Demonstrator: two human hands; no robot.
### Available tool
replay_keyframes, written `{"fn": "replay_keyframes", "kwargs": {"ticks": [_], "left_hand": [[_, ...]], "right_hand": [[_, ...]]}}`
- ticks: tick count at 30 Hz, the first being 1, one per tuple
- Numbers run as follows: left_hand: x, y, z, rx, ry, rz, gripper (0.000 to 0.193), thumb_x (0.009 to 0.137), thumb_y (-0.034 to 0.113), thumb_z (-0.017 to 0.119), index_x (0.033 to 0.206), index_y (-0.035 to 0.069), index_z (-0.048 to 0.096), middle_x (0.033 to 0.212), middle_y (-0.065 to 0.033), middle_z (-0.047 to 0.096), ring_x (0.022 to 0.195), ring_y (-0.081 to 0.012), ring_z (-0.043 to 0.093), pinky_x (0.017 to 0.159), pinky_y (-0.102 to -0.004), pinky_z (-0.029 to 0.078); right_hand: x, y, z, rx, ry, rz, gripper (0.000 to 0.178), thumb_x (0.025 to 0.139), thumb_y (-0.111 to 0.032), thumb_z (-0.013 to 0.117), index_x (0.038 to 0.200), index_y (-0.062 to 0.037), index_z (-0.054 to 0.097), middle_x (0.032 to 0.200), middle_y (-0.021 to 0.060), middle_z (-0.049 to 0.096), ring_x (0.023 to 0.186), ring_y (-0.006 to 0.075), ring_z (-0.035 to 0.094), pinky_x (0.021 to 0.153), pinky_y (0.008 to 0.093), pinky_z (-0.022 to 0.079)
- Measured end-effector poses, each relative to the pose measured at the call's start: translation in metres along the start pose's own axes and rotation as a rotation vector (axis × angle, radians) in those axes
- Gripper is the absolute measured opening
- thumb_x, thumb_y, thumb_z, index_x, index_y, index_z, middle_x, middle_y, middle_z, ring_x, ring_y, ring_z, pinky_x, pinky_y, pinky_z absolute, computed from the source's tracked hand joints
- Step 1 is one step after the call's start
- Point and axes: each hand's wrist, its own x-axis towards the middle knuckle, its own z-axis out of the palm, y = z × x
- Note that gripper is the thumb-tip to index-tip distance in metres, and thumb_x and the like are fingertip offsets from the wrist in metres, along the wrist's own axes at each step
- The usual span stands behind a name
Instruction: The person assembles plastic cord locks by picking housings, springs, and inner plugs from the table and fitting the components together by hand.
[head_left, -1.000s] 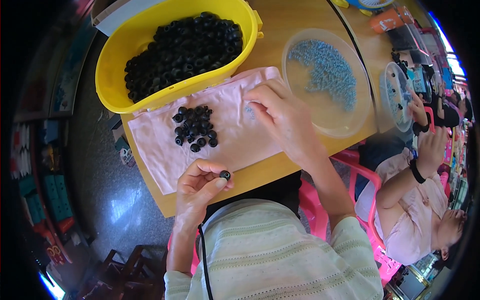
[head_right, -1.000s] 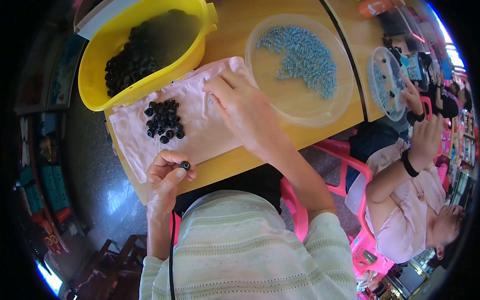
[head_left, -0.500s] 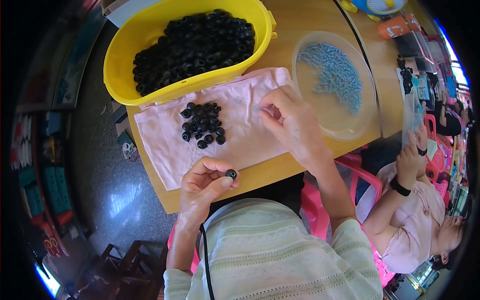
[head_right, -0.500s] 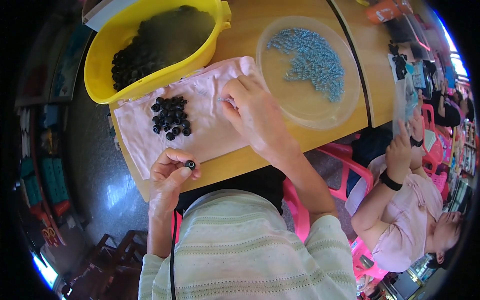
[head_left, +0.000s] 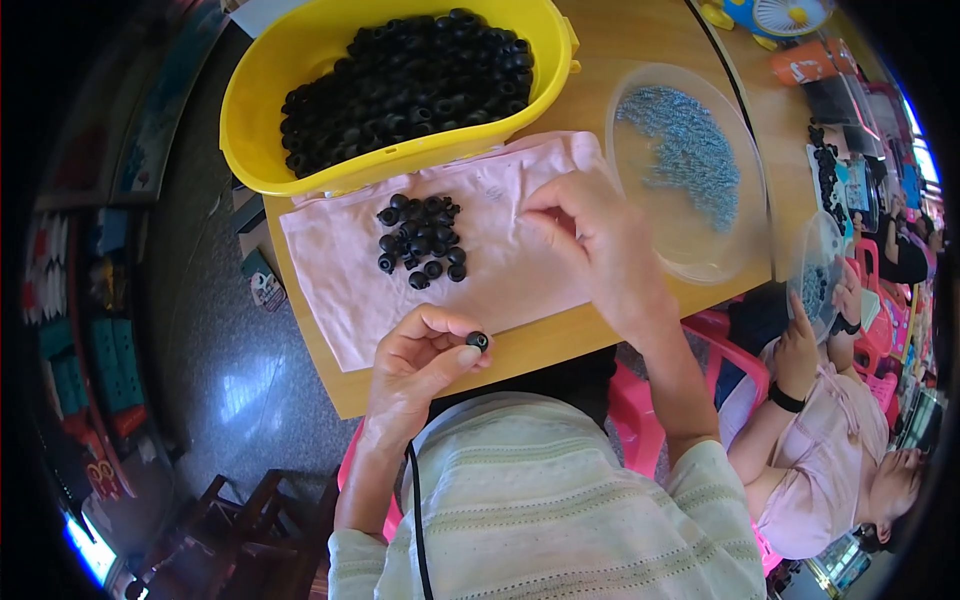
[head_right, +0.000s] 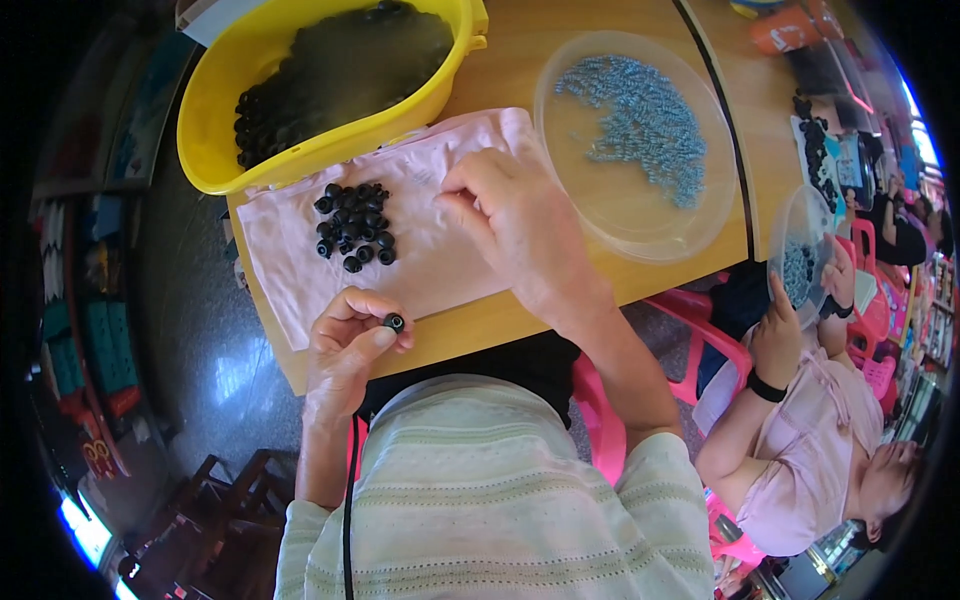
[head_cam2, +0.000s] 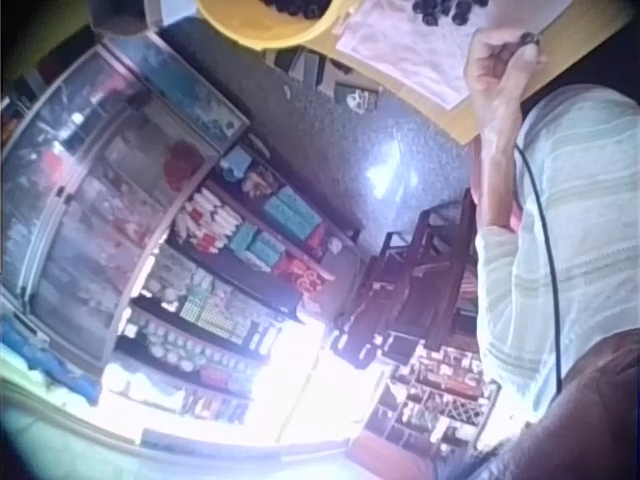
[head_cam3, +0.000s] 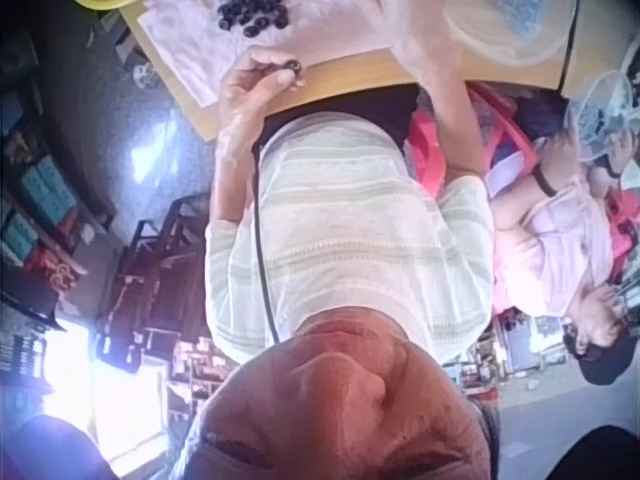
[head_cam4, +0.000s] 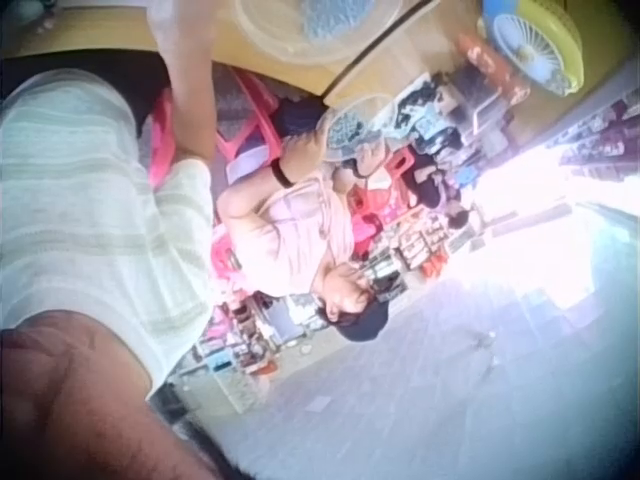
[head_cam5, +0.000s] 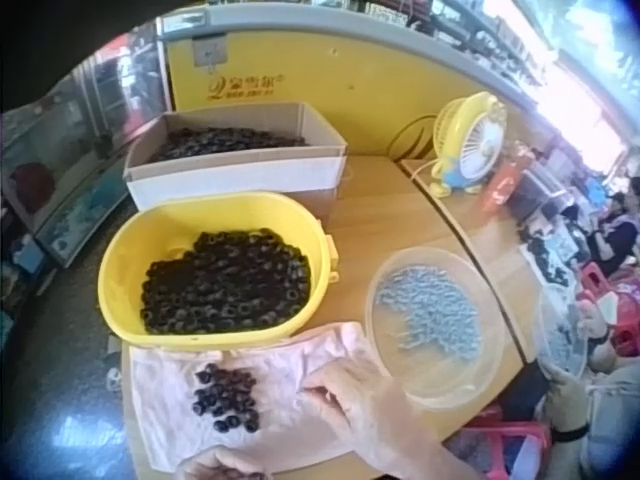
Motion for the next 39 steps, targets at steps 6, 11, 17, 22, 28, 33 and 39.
{"fn": "replay_keyframes", "kwargs": {"ticks": [6, 11, 17, 22, 28, 33, 39], "left_hand": [[0.0, 0.001, -0.002, -0.01, -0.005, 0.006, 0.017, 0.082, 0.006, 0.066, 0.095, 0.001, 0.056, 0.089, -0.0116, 0.064, 0.076, -0.0152, 0.061, 0.07, -0.0274, 0.049], [-0.002, 0.001, -0.01, -0.043, -0.081, 0.003, 0.018, 0.084, 0.001, 0.063, 0.101, 0.001, 0.056, 0.094, -0.0079, 0.063, 0.085, -0.0146, 0.062, 0.077, -0.028, 0.05], [-0.004, 0.006, -0.006, -0.017, -0.017, 0.008, 0.018, 0.082, 0.007, 0.066, 0.096, 0.0, 0.055, 0.089, -0.0109, 0.064, 0.079, -0.0155, 0.061, 0.072, -0.0278, 0.05], [-0.004, 0.005, -0.009, -0.021, -0.018, 0.013, 0.018, 0.082, 0.006, 0.066, 0.096, 0.001, 0.055, 0.088, -0.0094, 0.063, 0.078, -0.0153, 0.062, 0.072, -0.0278, 0.051], [-0.002, 0.002, -0.018, -0.056, -0.06, 0.007, 0.018, 0.084, 0.003, 0.065, 0.1, 0.002, 0.057, 0.091, -0.0068, 0.064, 0.083, -0.0138, 0.062, 0.075, -0.027, 0.05], [-0.001, 0.004, -0.017, -0.02, 0.007, -0.004, 0.018, 0.082, 0.005, 0.065, 0.098, 0.0, 0.055, 0.089, -0.0106, 0.063, 0.077, -0.0158, 0.063, 0.071, -0.0276, 0.051], [-0.002, 0.001, -0.016, -0.022, 0.013, 0.002, 0.018, 0.082, 0.004, 0.064, 0.097, 0.0, 0.055, 0.089, -0.012, 0.063, 0.076, -0.0163, 0.062, 0.07, -0.0278, 0.05]], "right_hand": [[-0.003, -0.004, 0.01, -0.226, -0.07, -0.14, 0.013, 0.072, -0.006, 0.07, 0.082, -0.0068, 0.061, 0.074, 0.0058, 0.056, 0.07, 0.0249, 0.057, 0.063, 0.0335, 0.046], [0.007, -0.023, 0.017, -0.261, -0.048, -0.221, 0.015, 0.07, -0.005, 0.072, 0.082, -0.007, 0.063, 0.074, 0.004, 0.056, 0.07, 0.0223, 0.057, 0.06, 0.031, 0.046], [0.011, -0.032, 0.053, -0.248, -0.074, -0.273, 0.019, 0.073, -0.018, 0.071, 0.089, -0.011, 0.063, 0.085, 0.0002, 0.057, 0.068, 0.0194, 0.061, 0.056, 0.0307, 0.049], [0.01, -0.032, 0.047, -0.089, -0.066, -0.229, 0.02, 0.07, -0.01, 0.073, 0.087, -0.0082, 0.063, 0.082, 0.0027, 0.058, 0.067, 0.0186, 0.06, 0.056, 0.0298, 0.048], [-0.014, -0.011, 0.027, -0.168, -0.075, -0.146, 0.021, 0.068, -0.007, 0.072, 0.086, -0.0078, 0.062, 0.081, 0.0036, 0.056, 0.073, 0.0203, 0.059, 0.061, 0.0324, 0.048], [-0.014, -0.013, 0.02, -0.314, -0.087, -0.207, 0.021, 0.069, -0.008, 0.071, 0.089, -0.0085, 0.063, 0.083, 0.0034, 0.056, 0.079, 0.0204, 0.059, 0.064, 0.032, 0.049], [-0.01, -0.026, 0.016, -0.307, -0.145, -0.17, 0.02, 0.069, -0.009, 0.07, 0.088, -0.0086, 0.061, 0.086, 0.0047, 0.055, 0.078, 0.0212, 0.059, 0.065, 0.0321, 0.049]]}}
